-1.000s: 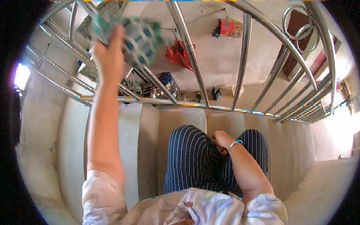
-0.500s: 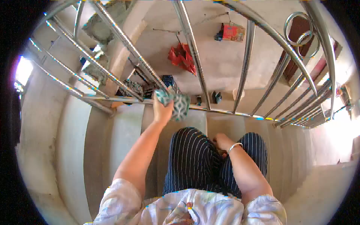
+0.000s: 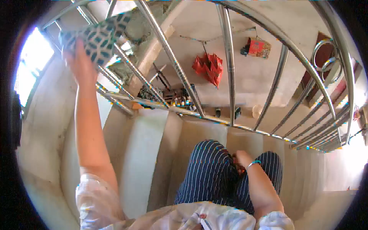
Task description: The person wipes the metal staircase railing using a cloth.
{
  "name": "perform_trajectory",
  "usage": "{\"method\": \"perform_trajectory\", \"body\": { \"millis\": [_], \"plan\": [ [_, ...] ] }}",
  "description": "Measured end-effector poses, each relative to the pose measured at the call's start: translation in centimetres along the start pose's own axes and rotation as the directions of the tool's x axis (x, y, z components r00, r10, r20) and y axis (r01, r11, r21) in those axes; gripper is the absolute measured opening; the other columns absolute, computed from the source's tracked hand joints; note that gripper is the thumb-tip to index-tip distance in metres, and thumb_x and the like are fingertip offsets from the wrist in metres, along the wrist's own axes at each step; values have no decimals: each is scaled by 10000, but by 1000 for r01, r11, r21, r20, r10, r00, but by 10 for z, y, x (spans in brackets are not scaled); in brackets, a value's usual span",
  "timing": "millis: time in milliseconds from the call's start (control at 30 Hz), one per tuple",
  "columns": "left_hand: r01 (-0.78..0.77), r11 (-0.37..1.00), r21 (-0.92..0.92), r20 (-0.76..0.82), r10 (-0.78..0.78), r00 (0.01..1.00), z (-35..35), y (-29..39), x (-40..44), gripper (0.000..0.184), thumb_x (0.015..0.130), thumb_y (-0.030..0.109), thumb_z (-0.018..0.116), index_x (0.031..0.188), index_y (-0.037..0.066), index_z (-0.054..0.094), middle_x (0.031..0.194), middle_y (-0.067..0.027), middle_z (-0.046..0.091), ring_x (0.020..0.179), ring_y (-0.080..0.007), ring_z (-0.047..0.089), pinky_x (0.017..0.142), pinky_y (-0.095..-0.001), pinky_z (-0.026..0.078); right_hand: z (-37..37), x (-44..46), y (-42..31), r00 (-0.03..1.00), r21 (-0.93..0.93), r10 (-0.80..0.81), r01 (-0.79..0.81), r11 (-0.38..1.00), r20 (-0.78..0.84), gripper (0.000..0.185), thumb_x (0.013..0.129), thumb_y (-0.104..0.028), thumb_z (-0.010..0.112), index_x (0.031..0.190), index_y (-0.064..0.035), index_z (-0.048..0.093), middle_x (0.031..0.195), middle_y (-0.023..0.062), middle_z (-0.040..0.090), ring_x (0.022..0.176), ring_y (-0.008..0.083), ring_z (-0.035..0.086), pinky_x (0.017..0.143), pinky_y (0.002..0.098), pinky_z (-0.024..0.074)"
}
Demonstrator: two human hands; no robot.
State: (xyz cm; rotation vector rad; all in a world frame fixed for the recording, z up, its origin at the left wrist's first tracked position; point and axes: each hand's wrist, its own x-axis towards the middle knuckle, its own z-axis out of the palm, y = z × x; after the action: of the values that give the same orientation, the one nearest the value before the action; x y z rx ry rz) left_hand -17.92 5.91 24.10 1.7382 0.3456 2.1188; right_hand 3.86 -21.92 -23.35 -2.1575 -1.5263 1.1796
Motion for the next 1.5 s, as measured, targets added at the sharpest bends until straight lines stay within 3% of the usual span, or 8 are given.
{"method": "perform_trajectory", "body": {
  "millis": [300,500,700,900,1167,1300,1367,1500],
  "plan": [
    [-86,974,211,34,80,996,31,-61,-43,247,774,136,528,951,-29,481,900,-150,546,787,-207,532,711,-329,410,3,0,2,997,34,75,-75,997,-20,223,712,-167,490,886,-116,620,858,190,577,807,347,554,725,384,440],
    [158,927,341,211,-240,948,-20,-103,-189,335,788,144,522,1064,-2,400,894,-112,532,813,-208,499,751,-314,386,0,-1,1,995,-69,-56,51,996,-81,215,687,-138,497,861,-108,620,825,183,582,779,343,561,707,388,446],
    [766,566,305,282,-822,494,-45,-95,-216,309,774,160,582,1032,61,442,922,-33,513,838,-115,461,736,-273,379,10,5,21,989,-91,-59,46,995,-136,221,683,-142,504,870,-100,615,817,190,578,771,346,563,696,383,445],
    [328,937,121,197,-347,917,1,-32,-49,288,759,206,591,971,52,470,854,-28,518,767,-125,468,683,-266,389,6,2,9,992,-54,-95,90,994,-86,223,695,-159,515,877,-70,607,846,202,572,791,357,555,695,384,442],
    [430,888,-163,284,-375,883,39,-21,37,510,665,181,688,1072,41,414,956,-91,540,823,-218,560,659,-357,495,-6,-3,-6,998,-147,-51,46,988,-28,221,695,-170,519,877,-80,608,848,204,573,808,356,552,703,386,441],
    [538,841,-62,15,-538,843,31,-41,-52,337,662,112,651,954,31,503,861,-95,569,781,-177,543,685,-308,442,1,-2,5,995,160,99,-103,982,30,220,697,-169,525,880,-79,607,852,205,573,811,357,553,703,384,441],
    [245,905,347,107,-298,949,13,-54,-101,370,665,156,642,974,21,491,844,-102,574,779,-190,546,709,-319,433,-4,-6,-2,997,91,-75,75,993,-1,158,762,-41,438,812,32,569,572,192,556,449,275,568,414,373,450],
    [182,817,548,242,-362,900,-23,-96,-180,514,653,257,652,1050,20,427,860,-152,570,796,-283,548,742,-353,417,-6,-8,-1,1000,52,25,-24,998,-18,226,714,-189,530,893,-73,604,854,209,569,803,362,553,702,392,437]
  ]
}}
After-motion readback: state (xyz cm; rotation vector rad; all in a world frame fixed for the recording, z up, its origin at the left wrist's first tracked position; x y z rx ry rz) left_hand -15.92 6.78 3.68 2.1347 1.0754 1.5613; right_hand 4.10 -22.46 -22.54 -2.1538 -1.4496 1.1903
